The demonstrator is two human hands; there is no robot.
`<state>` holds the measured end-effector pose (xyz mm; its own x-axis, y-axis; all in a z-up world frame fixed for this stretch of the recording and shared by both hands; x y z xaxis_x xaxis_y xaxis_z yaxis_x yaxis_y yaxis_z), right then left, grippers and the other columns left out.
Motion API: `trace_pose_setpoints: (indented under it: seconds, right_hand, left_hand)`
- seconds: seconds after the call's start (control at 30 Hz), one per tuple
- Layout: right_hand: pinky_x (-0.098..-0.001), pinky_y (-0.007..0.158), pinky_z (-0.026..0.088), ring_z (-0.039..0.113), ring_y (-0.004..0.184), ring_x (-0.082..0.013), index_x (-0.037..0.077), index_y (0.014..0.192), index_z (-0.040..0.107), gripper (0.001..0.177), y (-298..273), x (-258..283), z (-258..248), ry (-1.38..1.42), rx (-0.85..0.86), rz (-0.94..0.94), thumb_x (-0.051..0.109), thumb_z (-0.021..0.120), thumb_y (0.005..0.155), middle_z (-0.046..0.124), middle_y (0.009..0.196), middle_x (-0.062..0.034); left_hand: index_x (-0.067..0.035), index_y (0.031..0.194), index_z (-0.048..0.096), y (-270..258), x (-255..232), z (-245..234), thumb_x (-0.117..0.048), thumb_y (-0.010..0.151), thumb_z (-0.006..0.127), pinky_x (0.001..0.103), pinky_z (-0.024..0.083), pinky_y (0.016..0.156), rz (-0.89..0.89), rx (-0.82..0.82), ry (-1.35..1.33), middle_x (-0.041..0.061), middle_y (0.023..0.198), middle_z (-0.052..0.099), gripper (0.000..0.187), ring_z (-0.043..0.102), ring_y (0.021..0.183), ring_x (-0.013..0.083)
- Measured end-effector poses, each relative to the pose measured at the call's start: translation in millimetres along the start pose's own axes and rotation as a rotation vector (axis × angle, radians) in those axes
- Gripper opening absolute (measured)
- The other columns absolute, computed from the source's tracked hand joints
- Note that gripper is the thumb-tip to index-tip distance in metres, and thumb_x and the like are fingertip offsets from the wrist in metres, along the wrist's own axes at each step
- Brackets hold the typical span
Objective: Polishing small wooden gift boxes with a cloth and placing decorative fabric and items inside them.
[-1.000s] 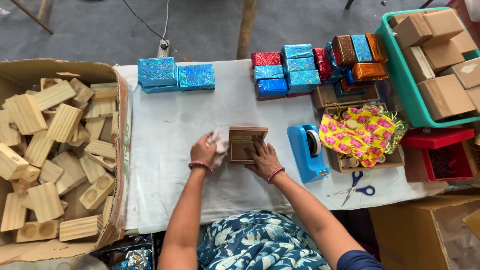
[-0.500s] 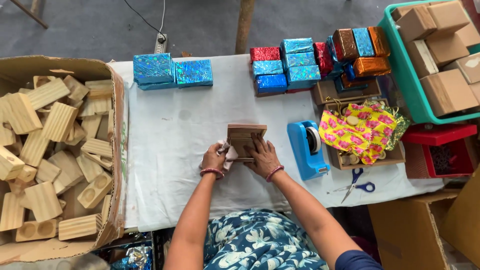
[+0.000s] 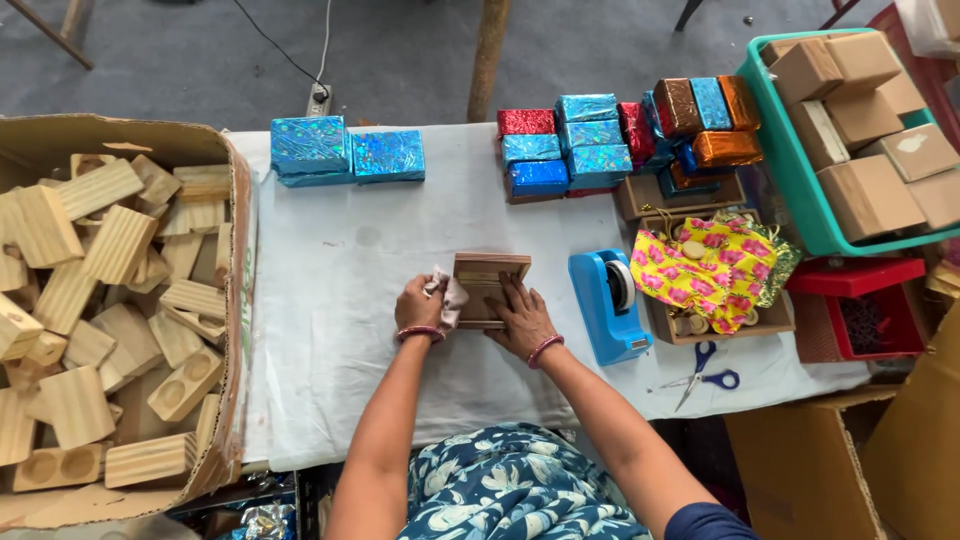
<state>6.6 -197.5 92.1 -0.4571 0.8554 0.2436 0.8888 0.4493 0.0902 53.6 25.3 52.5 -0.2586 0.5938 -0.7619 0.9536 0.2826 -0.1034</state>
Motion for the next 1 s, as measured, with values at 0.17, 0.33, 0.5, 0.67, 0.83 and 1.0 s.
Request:
trace_pose_setpoints:
  seconds: [0.17, 0.33, 0.5, 0.67, 0.83, 1.0]
  right_hand:
    - [-0.0586, 0.116, 0.024, 0.017, 0.155, -0.0359, 0.021, 0.138, 0.061, 0.066, -0.7, -1.9, 1.9, -0.02, 0.04, 0.026, 0.053, 0.075, 0.082, 0.02, 0.167, -0.0176]
    - [-0.0582, 0.116, 0.025, 0.018, 0.154, -0.0373, 0.021, 0.139, 0.06, 0.067, 2.2, 1.0, 0.7, -0.007, -0.011, -0.018, 0.053, 0.075, 0.082, 0.02, 0.167, -0.0188]
    - [-0.064, 0.115, 0.02, 0.023, 0.149, -0.0378, 0.016, 0.147, 0.048, 0.081, 2.0, 17.2, -10.6, -0.015, -0.005, 0.114, 0.042, 0.077, 0.076, 0.025, 0.161, -0.0203]
    - [-0.044, 0.123, 0.034, 0.042, 0.147, -0.0286, 0.017, 0.15, 0.049, 0.057, -28.1, 48.1, 20.1, 0.876, -0.231, 0.049, 0.017, 0.064, 0.095, 0.047, 0.156, -0.0149]
    - [-0.0341, 0.103, 0.049, 0.06, 0.118, -0.0188, 0.008, 0.139, 0.061, 0.042, -41.1, 34.1, 46.4, 1.543, -0.12, 0.355, 0.008, 0.066, 0.097, 0.064, 0.128, -0.0151]
    - [-0.0373, 0.09, 0.056, 0.069, 0.107, -0.0284, 0.018, 0.116, 0.071, 0.033, -2.3, 39.3, -52.8, 0.448, -0.287, 0.174, 0.01, 0.07, 0.084, 0.069, 0.12, -0.0076]
  left_hand:
    - [-0.009, 0.105, 0.072, -19.6, 7.7, 26.8, -0.026, 0.085, 0.076, 0.047, 0.054, 0.079, 0.151, -0.126, -0.026, 0.014, 0.104, 0.072, 0.026, 0.069, 0.094, 0.0375]
    - [-0.009, 0.105, 0.072, -51.8, 38.7, 17.0, -0.022, 0.083, 0.075, 0.046, 0.055, 0.081, 0.232, -0.045, 0.006, 0.014, 0.102, 0.072, 0.026, 0.07, 0.094, 0.0366]
    - [-0.003, 0.101, 0.071, -99.3, 21.6, -4.2, -0.028, 0.084, 0.079, 0.045, 0.054, 0.081, 0.294, 0.005, -0.105, 0.016, 0.097, 0.071, 0.031, 0.069, 0.091, 0.0368]
    - [-0.004, 0.108, 0.068, -120.9, -13.3, -13.8, -0.032, 0.088, 0.075, 0.041, 0.053, 0.086, 0.189, 0.043, -0.428, 0.016, 0.104, 0.068, 0.035, 0.068, 0.096, 0.0325]
    - [-0.008, 0.126, 0.062, -100.7, -23.3, -20.1, -0.033, 0.096, 0.071, 0.039, 0.048, 0.104, 0.306, -0.008, -0.517, 0.016, 0.125, 0.057, 0.041, 0.058, 0.118, 0.0316]
    - [-0.014, 0.132, 0.058, -77.2, -22.3, -12.8, -0.036, 0.075, 0.084, 0.048, 0.04, 0.105, 0.522, 0.107, 0.201, 0.016, 0.149, 0.043, 0.066, 0.045, 0.131, 0.0359]
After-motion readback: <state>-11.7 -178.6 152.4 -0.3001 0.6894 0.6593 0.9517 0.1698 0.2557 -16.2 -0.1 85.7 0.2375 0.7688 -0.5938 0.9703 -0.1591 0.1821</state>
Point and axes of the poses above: each hand's wrist, its own y-axis towards the middle knuckle, its own z-axis out of the palm, x = y × z, the point moved 5 cm from there along y, towards the middle knuckle
